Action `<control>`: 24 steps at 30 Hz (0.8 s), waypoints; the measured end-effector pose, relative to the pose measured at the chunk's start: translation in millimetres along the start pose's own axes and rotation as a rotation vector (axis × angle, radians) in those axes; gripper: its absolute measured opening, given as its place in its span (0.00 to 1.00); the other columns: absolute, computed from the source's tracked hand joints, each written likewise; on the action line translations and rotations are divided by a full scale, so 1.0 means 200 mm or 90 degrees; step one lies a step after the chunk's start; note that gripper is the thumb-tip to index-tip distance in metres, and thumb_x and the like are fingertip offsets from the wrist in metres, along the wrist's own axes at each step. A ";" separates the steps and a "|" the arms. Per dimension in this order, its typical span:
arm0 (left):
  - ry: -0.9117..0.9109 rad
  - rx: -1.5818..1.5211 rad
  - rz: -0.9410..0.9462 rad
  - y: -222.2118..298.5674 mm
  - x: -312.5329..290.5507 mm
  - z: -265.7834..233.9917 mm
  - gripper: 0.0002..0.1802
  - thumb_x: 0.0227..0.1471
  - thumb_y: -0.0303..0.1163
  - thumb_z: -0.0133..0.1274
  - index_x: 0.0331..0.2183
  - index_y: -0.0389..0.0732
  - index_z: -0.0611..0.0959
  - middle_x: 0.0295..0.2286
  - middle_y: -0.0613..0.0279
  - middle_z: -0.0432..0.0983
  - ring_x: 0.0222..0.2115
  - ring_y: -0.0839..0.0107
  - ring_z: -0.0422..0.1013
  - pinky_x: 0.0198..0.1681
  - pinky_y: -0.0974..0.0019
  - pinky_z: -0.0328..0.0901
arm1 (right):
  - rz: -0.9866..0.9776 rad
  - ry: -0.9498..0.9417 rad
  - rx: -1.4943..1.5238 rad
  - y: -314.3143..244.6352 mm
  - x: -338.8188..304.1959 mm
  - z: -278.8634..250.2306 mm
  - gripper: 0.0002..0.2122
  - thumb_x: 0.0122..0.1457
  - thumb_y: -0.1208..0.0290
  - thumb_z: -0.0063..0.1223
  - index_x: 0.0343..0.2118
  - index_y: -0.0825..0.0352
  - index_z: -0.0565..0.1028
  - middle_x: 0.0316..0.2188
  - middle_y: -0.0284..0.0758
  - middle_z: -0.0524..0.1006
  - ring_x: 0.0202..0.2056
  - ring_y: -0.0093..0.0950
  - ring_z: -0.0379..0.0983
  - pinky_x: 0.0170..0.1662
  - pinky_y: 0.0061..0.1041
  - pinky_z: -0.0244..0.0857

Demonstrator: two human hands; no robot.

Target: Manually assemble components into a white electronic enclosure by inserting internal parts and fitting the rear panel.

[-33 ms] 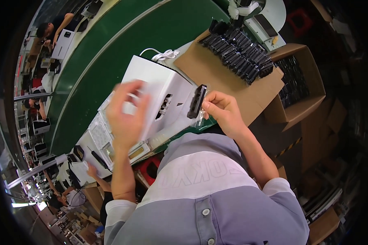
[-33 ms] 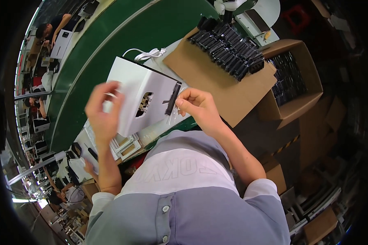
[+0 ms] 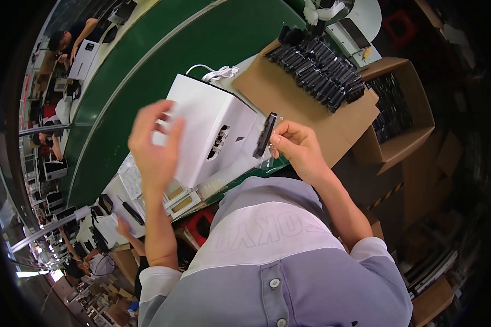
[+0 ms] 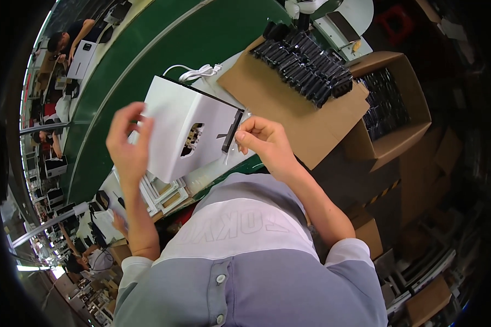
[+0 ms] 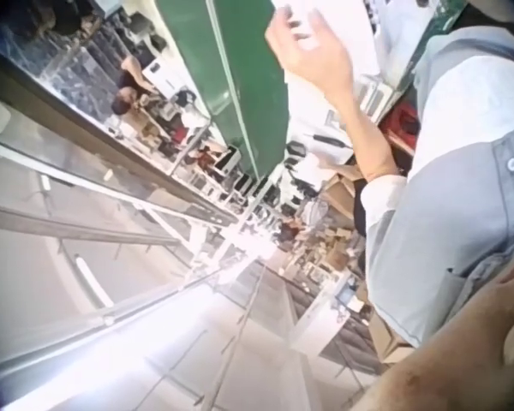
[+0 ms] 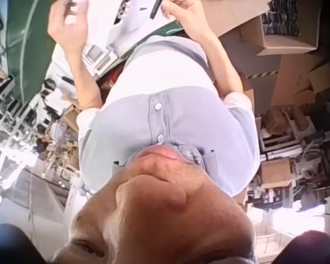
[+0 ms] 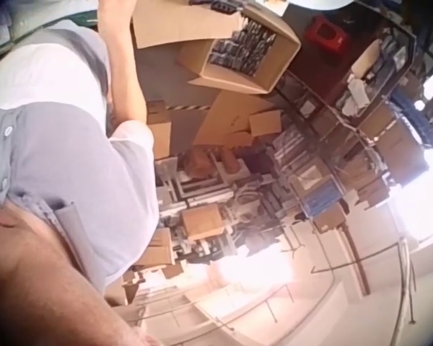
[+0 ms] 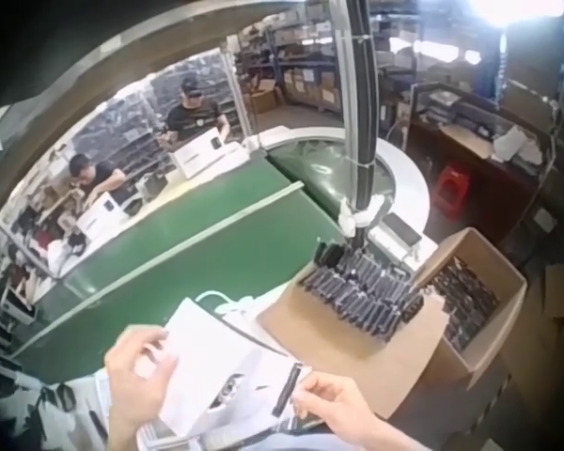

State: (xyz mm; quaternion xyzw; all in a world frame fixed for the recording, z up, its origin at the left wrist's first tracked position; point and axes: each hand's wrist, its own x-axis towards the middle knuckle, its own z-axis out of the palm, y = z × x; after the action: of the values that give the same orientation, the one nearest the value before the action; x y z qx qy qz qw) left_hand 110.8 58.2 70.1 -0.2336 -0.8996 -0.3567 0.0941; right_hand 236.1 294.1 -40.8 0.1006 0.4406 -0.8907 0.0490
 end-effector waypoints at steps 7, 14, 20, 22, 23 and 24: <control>-0.229 -0.156 -0.231 -0.58 0.10 -0.10 0.16 0.54 0.33 0.62 0.43 0.35 0.82 0.31 0.64 0.78 0.29 0.79 0.70 0.33 0.75 0.65 | 0.000 0.027 0.005 0.06 0.02 -0.02 0.04 0.62 0.76 0.55 0.31 0.68 0.74 0.25 0.30 0.74 0.27 0.18 0.68 0.33 0.18 0.61; -0.342 -0.409 -0.302 -0.63 0.13 -0.01 0.15 0.59 0.38 0.58 0.37 0.34 0.81 0.28 0.65 0.79 0.26 0.84 0.71 0.31 0.79 0.64 | -0.004 0.064 -0.043 0.17 0.02 -0.03 0.04 0.61 0.76 0.55 0.29 0.68 0.73 0.25 0.27 0.73 0.28 0.16 0.66 0.33 0.18 0.60; -0.074 -0.420 -0.461 -0.47 -0.11 0.03 0.14 0.63 0.37 0.54 0.37 0.34 0.80 0.30 0.64 0.80 0.26 0.81 0.73 0.32 0.74 0.69 | -0.012 0.040 -0.097 0.28 0.07 -0.04 0.06 0.62 0.74 0.54 0.29 0.68 0.72 0.25 0.24 0.71 0.28 0.13 0.63 0.33 0.17 0.57; -0.086 -0.408 -0.458 -0.50 -0.11 0.01 0.14 0.63 0.37 0.54 0.38 0.34 0.80 0.30 0.64 0.80 0.26 0.81 0.73 0.32 0.74 0.69 | -0.020 0.006 -0.131 0.26 0.10 -0.02 0.07 0.63 0.73 0.54 0.29 0.68 0.72 0.25 0.22 0.69 0.28 0.11 0.61 0.32 0.16 0.56; -0.093 -0.404 -0.450 -0.50 -0.12 0.00 0.14 0.63 0.37 0.54 0.39 0.33 0.80 0.29 0.64 0.80 0.26 0.81 0.73 0.32 0.75 0.69 | -0.015 0.006 -0.125 0.25 0.12 -0.02 0.07 0.63 0.73 0.54 0.29 0.68 0.72 0.25 0.22 0.69 0.28 0.11 0.61 0.32 0.16 0.56; -0.095 -0.398 -0.455 -0.51 -0.12 -0.01 0.14 0.63 0.37 0.54 0.39 0.33 0.80 0.29 0.64 0.80 0.26 0.81 0.73 0.32 0.75 0.69 | -0.010 -0.017 -0.137 0.25 0.14 -0.03 0.07 0.63 0.73 0.54 0.29 0.68 0.71 0.25 0.22 0.69 0.28 0.11 0.61 0.31 0.16 0.56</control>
State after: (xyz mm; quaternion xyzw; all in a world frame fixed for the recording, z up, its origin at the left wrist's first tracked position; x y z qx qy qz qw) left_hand 82.9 -15.7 2.3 0.0481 -0.7775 -0.6025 -0.1740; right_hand 218.8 268.0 -89.2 0.0795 0.5341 -0.8397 0.0586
